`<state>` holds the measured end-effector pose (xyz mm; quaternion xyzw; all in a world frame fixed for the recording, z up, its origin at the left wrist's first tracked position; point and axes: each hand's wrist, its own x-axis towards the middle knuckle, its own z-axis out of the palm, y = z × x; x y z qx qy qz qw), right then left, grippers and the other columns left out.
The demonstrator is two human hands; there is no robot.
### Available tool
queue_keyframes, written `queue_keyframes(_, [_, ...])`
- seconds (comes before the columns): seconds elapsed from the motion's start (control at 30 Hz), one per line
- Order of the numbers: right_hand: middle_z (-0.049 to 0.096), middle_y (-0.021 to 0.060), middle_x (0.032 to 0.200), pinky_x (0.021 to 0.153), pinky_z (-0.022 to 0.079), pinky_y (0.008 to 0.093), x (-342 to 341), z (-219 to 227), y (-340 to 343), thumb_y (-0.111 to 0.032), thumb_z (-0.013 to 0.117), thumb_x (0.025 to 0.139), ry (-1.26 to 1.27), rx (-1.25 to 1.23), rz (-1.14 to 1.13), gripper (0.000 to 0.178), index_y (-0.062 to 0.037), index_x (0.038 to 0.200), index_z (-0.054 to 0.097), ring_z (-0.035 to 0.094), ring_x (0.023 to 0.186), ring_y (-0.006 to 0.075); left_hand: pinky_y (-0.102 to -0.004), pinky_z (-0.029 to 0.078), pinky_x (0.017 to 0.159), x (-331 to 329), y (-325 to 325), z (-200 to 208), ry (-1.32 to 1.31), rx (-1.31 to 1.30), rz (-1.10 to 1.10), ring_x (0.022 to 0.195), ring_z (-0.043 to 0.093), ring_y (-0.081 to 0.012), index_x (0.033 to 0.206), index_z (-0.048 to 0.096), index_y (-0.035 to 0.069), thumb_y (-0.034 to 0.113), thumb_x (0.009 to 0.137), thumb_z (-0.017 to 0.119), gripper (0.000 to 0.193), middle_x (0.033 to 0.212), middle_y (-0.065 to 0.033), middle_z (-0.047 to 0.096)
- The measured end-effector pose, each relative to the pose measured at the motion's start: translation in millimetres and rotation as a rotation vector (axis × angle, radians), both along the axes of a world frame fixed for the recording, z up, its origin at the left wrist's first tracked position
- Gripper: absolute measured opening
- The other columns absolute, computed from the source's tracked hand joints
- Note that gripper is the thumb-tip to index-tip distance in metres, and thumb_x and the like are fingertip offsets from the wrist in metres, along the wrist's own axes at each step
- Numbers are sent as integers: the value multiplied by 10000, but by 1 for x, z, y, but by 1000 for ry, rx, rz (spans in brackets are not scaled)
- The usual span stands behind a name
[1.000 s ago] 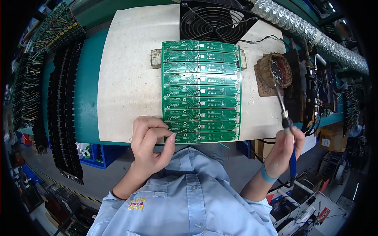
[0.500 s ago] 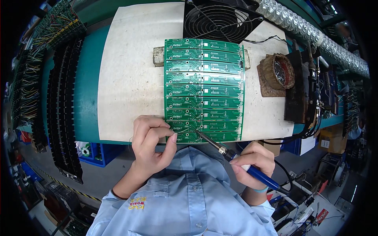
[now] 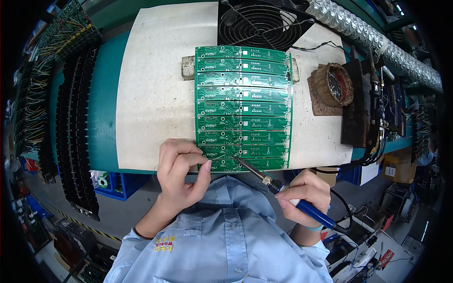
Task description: The person solders electronic components onto circuit board panels using a soldering iron and solder wire, flips the panel over to handle the attached wires, and solders additional points on the board.
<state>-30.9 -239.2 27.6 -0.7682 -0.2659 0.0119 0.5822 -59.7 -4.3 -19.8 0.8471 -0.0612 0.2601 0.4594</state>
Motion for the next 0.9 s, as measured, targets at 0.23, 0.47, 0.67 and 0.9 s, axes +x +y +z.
queue_keyframes(0.23, [528,27,650,510,353,211,-1,0,-7,-12,690,594,25,120,-27,197,-26,791,696,435,536,117,-303,402,690,-1,-1,1,10,-8,9,787,497,-228,777,575,40,-2,657,637,141,869,-87,552])
queue_keyframes(0.47, [543,63,778,678,368,236,26,-23,-6,-87,623,725,-183,75,-899,330,-29,1050,608,477,730,118,-300,403,685,0,-2,-2,-17,-15,-4,785,495,-224,767,578,41,-1,657,636,132,868,-89,551])
queue_keyframes(0.67, [573,78,792,627,376,227,9,-19,-26,-67,636,709,-75,389,-536,284,-28,990,636,471,664,113,-308,396,702,0,-1,2,16,-2,-11,781,494,-221,759,581,47,4,655,641,128,868,-82,554])
queue_keyframes(0.9, [561,48,667,486,350,216,-8,-5,-5,-29,682,637,-41,113,-144,152,-36,789,680,424,507,122,-319,385,724,4,-4,8,65,102,-65,773,492,-214,766,591,61,14,666,657,129,878,-58,565])
